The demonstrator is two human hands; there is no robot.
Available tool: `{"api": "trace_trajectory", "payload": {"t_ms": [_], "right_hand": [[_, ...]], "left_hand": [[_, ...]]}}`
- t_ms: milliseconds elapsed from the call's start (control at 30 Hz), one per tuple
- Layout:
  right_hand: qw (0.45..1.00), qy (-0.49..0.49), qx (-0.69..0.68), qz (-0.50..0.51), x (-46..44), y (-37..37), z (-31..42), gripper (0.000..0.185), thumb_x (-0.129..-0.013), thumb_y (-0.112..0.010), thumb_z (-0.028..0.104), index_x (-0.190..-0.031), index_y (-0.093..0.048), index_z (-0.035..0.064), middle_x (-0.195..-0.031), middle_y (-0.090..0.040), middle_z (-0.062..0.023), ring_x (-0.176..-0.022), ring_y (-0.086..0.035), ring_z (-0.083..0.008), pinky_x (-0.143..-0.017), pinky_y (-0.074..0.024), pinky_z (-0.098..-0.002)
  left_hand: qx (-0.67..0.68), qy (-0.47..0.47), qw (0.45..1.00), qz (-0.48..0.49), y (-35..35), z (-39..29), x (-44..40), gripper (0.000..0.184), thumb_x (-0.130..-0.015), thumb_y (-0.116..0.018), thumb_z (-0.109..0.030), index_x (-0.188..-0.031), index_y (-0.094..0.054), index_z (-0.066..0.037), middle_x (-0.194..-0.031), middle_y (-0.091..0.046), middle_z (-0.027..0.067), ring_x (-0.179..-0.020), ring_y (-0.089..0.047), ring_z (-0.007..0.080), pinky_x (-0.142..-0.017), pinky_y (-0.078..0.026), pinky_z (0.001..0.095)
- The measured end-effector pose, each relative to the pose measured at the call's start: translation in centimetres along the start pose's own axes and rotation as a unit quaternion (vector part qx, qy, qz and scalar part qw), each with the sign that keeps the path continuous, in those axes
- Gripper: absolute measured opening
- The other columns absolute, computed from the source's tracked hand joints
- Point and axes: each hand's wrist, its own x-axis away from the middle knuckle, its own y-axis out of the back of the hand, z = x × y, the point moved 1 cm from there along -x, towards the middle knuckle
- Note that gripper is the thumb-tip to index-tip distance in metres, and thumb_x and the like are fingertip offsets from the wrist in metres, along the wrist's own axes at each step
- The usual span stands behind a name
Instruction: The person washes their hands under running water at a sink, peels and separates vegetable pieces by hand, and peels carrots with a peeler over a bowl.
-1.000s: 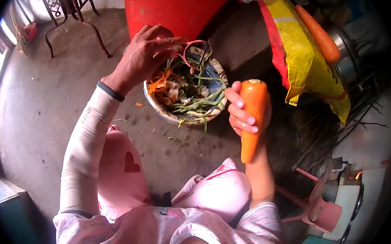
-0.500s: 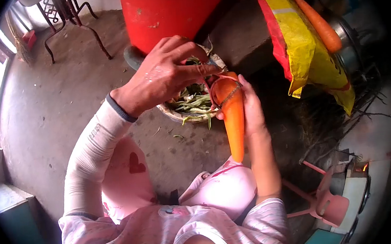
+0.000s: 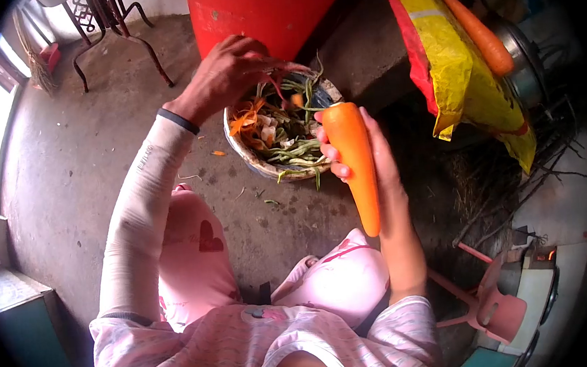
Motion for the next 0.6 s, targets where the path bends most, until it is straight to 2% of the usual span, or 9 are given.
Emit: {"api": "trace_trajectory", "payload": {"t_ms": [33, 100, 133, 233, 367, 467, 567, 600], "right_hand": [[1.000, 0.006, -0.001, -0.002, 0.1, 0.0, 0.2, 0.055, -0.097, -0.036, 0.049, -0.120, -0.049, 0.0009, -0.096, -0.058, -0.0130, -0.077, -0.056, -0.0170, -0.053, -0.0505, -0.0244], [1.000, 0.021, -0.007, -0.009, 0.5, -0.2, 0.5, 0.057, -0.097, -0.035, 0.051, -0.120, -0.050, 0.0002, -0.097, -0.058, -0.0131, -0.078, -0.057, -0.0167, -0.052, -0.0505, -0.0237], [0.999, 0.024, -0.015, -0.022, 0.4, 0.0, 0.5, 0.058, -0.095, -0.039, 0.053, -0.118, -0.051, 0.0005, -0.098, -0.059, -0.0129, -0.079, -0.057, -0.0163, -0.051, -0.0515, -0.0237], [0.994, 0.045, -0.007, -0.101, 0.2, -0.3, 0.3, 0.058, -0.096, -0.040, 0.050, -0.119, -0.047, -0.0026, -0.101, -0.052, -0.0133, -0.076, -0.055, -0.0166, -0.052, -0.0540, -0.0227], [0.976, 0.061, 0.066, -0.197, 0.3, -0.5, -0.2, 0.053, -0.092, -0.049, 0.052, -0.114, -0.054, 0.0048, -0.100, -0.060, -0.0098, -0.084, -0.062, -0.0160, -0.054, -0.0554, -0.0287], [0.981, 0.080, 0.102, -0.141, 0.3, -0.8, -0.5, 0.051, -0.095, -0.043, 0.049, -0.114, -0.053, 0.0025, -0.100, -0.058, -0.0108, -0.084, -0.057, -0.0155, -0.055, -0.0560, -0.0252], [0.991, 0.038, 0.082, -0.094, 0.4, 0.4, -0.2, 0.054, -0.095, -0.044, 0.049, -0.117, -0.051, 0.0000, -0.100, -0.057, -0.0107, -0.085, -0.057, -0.0149, -0.058, -0.0568, -0.0259], [0.995, 0.036, 0.077, -0.050, 0.3, 0.6, -0.1, 0.058, -0.095, -0.043, 0.049, -0.119, -0.049, -0.0033, -0.100, -0.057, -0.0108, -0.086, -0.058, -0.0160, -0.063, -0.0572, -0.0265]], "left_hand": [[0.017, 0.061, 0.998, 0.001, -0.2, 0.6, 0.6, 0.036, -0.078, -0.067, -0.016, -0.114, -0.066, -0.017, -0.106, -0.059, 0.0067, -0.101, -0.053, 0.0275, -0.087, -0.046, 0.0410], [0.024, 0.080, 0.995, -0.044, -0.7, 0.3, 0.8, 0.032, -0.081, -0.066, -0.020, -0.113, -0.068, -0.020, -0.099, -0.061, 0.0064, -0.093, -0.055, 0.0253, -0.084, -0.047, 0.0379], [0.027, 0.068, 0.996, -0.048, -0.7, -0.2, 0.5, 0.033, -0.080, -0.067, -0.020, -0.113, -0.068, -0.020, -0.099, -0.061, 0.0064, -0.093, -0.056, 0.0253, -0.084, -0.047, 0.0380], [0.039, 0.029, 0.997, -0.056, -0.1, -2.2, -0.6, 0.035, -0.077, -0.069, -0.020, -0.112, -0.068, -0.020, -0.099, -0.061, 0.0061, -0.094, -0.056, 0.0249, -0.084, -0.047, 0.0385], [0.080, -0.054, 0.992, -0.077, 0.5, -5.6, -1.5, 0.039, -0.073, -0.071, -0.019, -0.113, -0.067, -0.021, -0.096, -0.061, 0.0040, -0.090, -0.055, 0.0245, -0.080, -0.047, 0.0388], [0.051, -0.078, 0.994, -0.053, 0.7, -6.3, -1.7, 0.036, -0.075, -0.070, -0.017, -0.111, -0.068, -0.020, -0.095, -0.060, 0.0046, -0.088, -0.054, 0.0248, -0.079, -0.046, 0.0379], [0.041, -0.045, 0.995, -0.074, -0.1, -3.3, -1.2, 0.033, -0.076, -0.069, -0.018, -0.108, -0.069, -0.019, -0.097, -0.060, 0.0043, -0.090, -0.054, 0.0238, -0.080, -0.046, 0.0377], [-0.001, -0.036, 0.997, -0.073, 0.0, -1.8, -1.0, 0.033, -0.076, -0.069, -0.019, -0.109, -0.069, -0.019, -0.097, -0.060, 0.0043, -0.091, -0.054, 0.0239, -0.081, -0.046, 0.0378]]}}
